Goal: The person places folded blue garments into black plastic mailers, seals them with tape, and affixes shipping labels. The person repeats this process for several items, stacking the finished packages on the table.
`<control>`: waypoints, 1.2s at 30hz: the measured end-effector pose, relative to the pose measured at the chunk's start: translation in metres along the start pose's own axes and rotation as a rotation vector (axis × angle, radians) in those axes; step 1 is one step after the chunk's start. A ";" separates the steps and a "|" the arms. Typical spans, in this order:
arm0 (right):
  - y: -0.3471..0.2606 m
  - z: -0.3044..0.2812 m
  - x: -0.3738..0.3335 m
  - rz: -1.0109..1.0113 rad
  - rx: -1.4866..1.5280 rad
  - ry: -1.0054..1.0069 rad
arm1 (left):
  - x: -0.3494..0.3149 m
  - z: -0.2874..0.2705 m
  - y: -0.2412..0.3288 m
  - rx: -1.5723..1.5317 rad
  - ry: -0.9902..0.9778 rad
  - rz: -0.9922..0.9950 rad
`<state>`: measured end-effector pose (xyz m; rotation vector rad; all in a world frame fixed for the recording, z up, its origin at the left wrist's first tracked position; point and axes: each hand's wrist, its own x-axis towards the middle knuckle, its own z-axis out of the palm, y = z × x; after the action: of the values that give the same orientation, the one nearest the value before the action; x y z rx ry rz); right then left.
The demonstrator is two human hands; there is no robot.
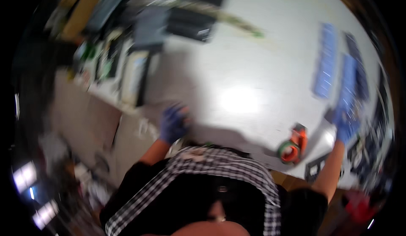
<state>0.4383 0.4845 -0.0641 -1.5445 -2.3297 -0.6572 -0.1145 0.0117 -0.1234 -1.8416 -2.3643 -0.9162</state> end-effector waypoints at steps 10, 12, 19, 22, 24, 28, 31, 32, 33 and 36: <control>0.019 0.022 0.154 0.435 -0.102 -0.040 | -0.015 0.015 -0.026 0.235 -0.029 0.156; 0.035 0.026 0.182 0.459 -0.076 -0.278 | -0.019 0.014 -0.031 0.288 -0.024 0.160; 0.069 0.059 0.198 0.782 0.817 -0.677 | 0.071 0.008 0.035 0.271 -0.099 0.013; 0.035 0.039 0.125 0.809 1.346 -0.316 | 0.154 0.000 0.027 0.329 0.096 0.061; -0.001 0.002 0.075 0.814 1.468 -0.348 | 0.209 -0.011 -0.007 0.410 0.122 0.068; -0.131 -0.083 0.009 0.726 1.584 -0.521 | 0.307 -0.022 -0.069 0.180 -0.102 0.078; -0.212 -0.102 -0.008 0.659 1.530 -0.704 | 0.337 -0.015 -0.086 0.291 -0.410 0.109; -0.230 -0.107 -0.001 0.438 1.096 -0.850 | 0.342 -0.012 -0.097 0.313 -0.429 0.134; -0.247 -0.087 -0.019 0.344 1.029 -0.872 | 0.348 -0.005 -0.111 0.326 -0.451 0.167; -0.309 -0.102 -0.017 0.030 0.557 -0.749 | 0.353 0.010 -0.135 0.319 -0.450 0.184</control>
<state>0.1590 0.3180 -0.0523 -1.7018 -2.6144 0.6622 -0.3407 0.3094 -0.0674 -2.2499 -2.3175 -0.0992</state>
